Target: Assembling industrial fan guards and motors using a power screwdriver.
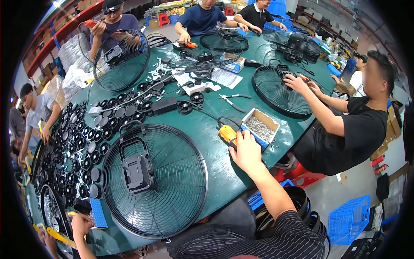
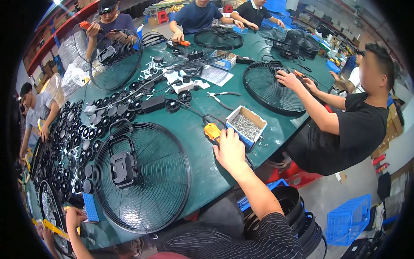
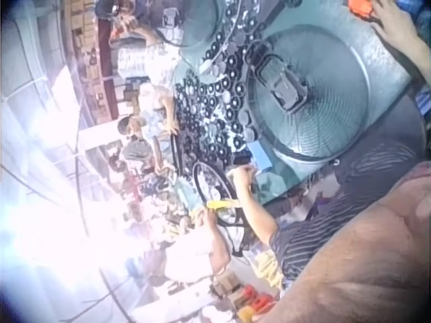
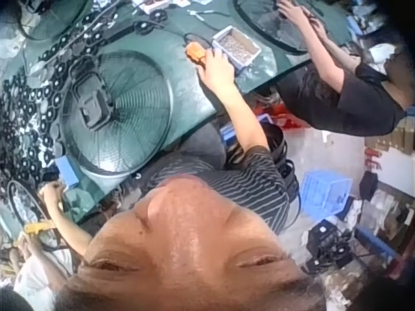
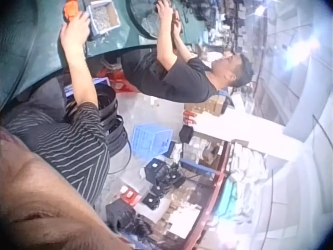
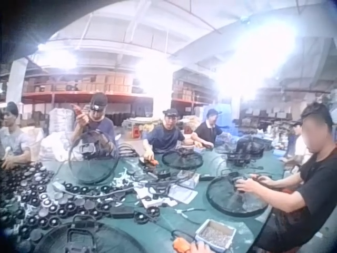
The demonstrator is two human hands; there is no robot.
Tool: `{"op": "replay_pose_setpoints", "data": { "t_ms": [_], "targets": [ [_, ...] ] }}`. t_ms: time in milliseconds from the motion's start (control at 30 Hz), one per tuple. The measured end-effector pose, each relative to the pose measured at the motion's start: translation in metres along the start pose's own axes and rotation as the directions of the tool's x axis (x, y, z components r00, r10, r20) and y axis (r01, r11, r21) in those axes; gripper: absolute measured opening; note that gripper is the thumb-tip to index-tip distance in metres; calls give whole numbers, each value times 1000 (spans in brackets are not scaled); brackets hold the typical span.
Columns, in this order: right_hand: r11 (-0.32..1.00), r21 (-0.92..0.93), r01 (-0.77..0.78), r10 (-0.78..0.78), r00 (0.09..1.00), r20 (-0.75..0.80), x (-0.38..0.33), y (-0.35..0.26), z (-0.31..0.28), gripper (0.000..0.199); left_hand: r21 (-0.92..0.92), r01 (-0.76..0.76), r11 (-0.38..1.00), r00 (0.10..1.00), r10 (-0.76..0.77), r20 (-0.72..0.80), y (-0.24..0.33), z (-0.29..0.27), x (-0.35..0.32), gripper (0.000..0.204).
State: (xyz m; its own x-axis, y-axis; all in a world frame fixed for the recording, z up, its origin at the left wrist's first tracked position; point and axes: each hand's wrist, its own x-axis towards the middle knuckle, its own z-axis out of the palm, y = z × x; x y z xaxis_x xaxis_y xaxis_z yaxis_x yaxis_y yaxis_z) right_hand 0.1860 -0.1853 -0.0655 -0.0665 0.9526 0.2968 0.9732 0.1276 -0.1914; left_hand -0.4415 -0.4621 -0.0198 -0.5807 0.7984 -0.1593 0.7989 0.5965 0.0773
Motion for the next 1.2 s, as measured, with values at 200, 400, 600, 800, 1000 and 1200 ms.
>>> {"op": "replay_pose_setpoints", "data": {
  "t_ms": [200, 400, 600, 800, 1000, 1200],
  "targets": [
    [986, 166, -12, 6, 999, 38, -1, 6, -9, 56, -2, -30, 1000, 997, 30, -77, -8, -5, -5, 15],
    [466, 873, -146, 81, 989, 122, -6, 16, -48, 51, -7, 8, 1000, 966, -10, -258, -13, -12, -18, 13],
    [-302, 894, -330, -81, 944, 321, -25, 11, -74, 34, -154, -139, 978, 901, 60, -429, 39, -33, -47, 10],
    [-408, 767, -494, -297, 867, 400, -42, -9, -73, 42, -421, -405, 812, 902, 279, -330, 164, -35, -83, 8],
    [-654, 731, -193, -172, 980, 105, -63, -45, -88, 49, -568, -711, 416, 612, 764, -206, 272, -15, -127, 14],
    [-748, 644, -161, -134, 987, 92, -75, -68, -96, 43, -746, -590, 310, 609, 777, -159, 312, 15, -155, 14]
  ]
}}
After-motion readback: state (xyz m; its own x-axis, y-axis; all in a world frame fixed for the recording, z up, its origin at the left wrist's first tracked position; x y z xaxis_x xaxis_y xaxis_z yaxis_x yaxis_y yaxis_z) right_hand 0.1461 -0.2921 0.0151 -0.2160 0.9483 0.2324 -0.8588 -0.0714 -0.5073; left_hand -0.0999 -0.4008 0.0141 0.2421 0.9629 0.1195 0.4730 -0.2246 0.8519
